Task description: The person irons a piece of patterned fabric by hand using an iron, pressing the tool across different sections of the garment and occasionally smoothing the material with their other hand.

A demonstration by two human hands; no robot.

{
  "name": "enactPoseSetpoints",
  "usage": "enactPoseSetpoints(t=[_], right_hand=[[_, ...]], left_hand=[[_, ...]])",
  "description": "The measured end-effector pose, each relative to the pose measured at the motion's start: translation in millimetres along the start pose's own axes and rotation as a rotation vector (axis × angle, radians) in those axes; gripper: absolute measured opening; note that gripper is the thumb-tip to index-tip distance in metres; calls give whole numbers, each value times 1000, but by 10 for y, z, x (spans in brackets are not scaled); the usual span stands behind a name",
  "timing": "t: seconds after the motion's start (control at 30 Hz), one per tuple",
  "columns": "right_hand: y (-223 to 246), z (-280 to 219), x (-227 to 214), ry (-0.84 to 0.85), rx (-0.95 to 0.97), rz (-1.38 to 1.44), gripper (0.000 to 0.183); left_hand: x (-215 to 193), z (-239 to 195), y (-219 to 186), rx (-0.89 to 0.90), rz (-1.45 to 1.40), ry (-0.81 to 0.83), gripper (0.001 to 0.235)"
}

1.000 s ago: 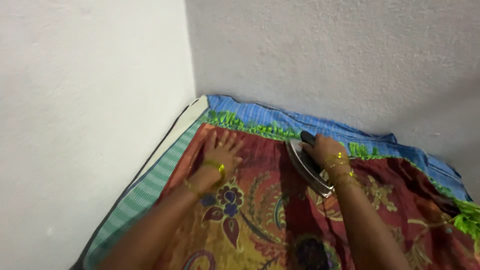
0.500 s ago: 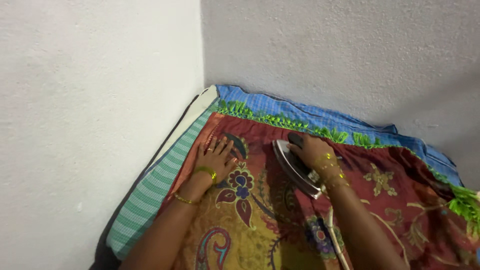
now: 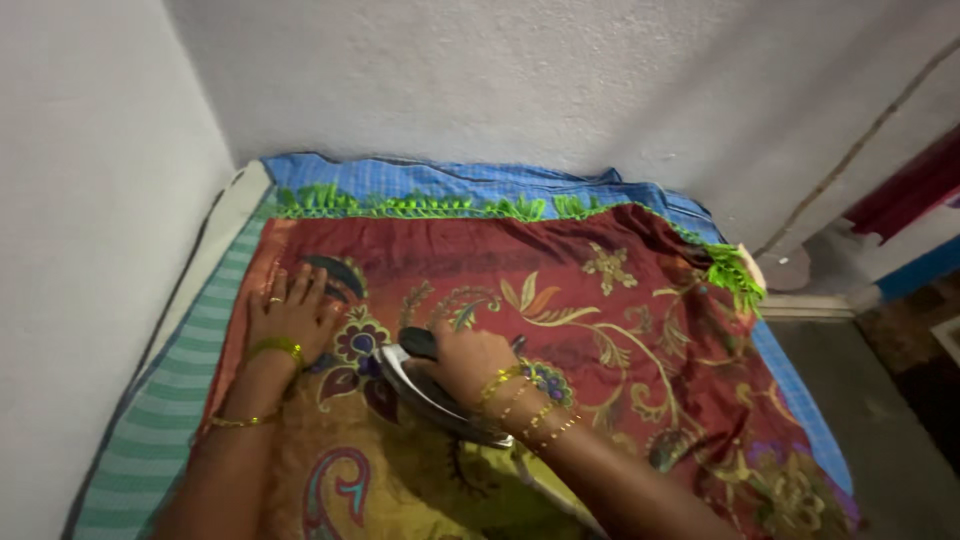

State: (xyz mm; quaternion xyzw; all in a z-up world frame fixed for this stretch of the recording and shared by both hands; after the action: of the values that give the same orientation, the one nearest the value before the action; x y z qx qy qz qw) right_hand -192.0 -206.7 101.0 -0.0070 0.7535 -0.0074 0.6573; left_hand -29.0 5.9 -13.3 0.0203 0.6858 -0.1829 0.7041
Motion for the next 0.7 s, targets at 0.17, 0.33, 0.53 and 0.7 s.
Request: enactPoseSetpoints(t=[0.17,0.33,0.53,0.7], right_hand=[[-846,-2,9,29,213,-7,64],[-2205,-131,95,76,517,-44,62],[-3419,-454,211,-6,535,-106,58],[-3294,-659,317,15,320,-263,65]], left_hand=[[-60,-41,7,-27,-4,-1,74],[-10,-30,13,-34,17,44,74],[-34,-81,44,-43,-9,81,75],[-4,-56,63,-34,-54,86,76]])
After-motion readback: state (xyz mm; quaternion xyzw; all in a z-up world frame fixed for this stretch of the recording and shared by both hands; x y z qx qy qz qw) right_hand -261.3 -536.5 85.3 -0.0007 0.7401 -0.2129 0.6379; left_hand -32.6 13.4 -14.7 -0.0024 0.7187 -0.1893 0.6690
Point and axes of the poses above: each hand's wrist, its own z-axis towards the middle knuckle, its own x-axis out of the palm, y = z × x, the point moved 10 cm from there along z, towards the middle knuckle, and after that the axes turned 12 degrees about -z, right-handed, at the moved point
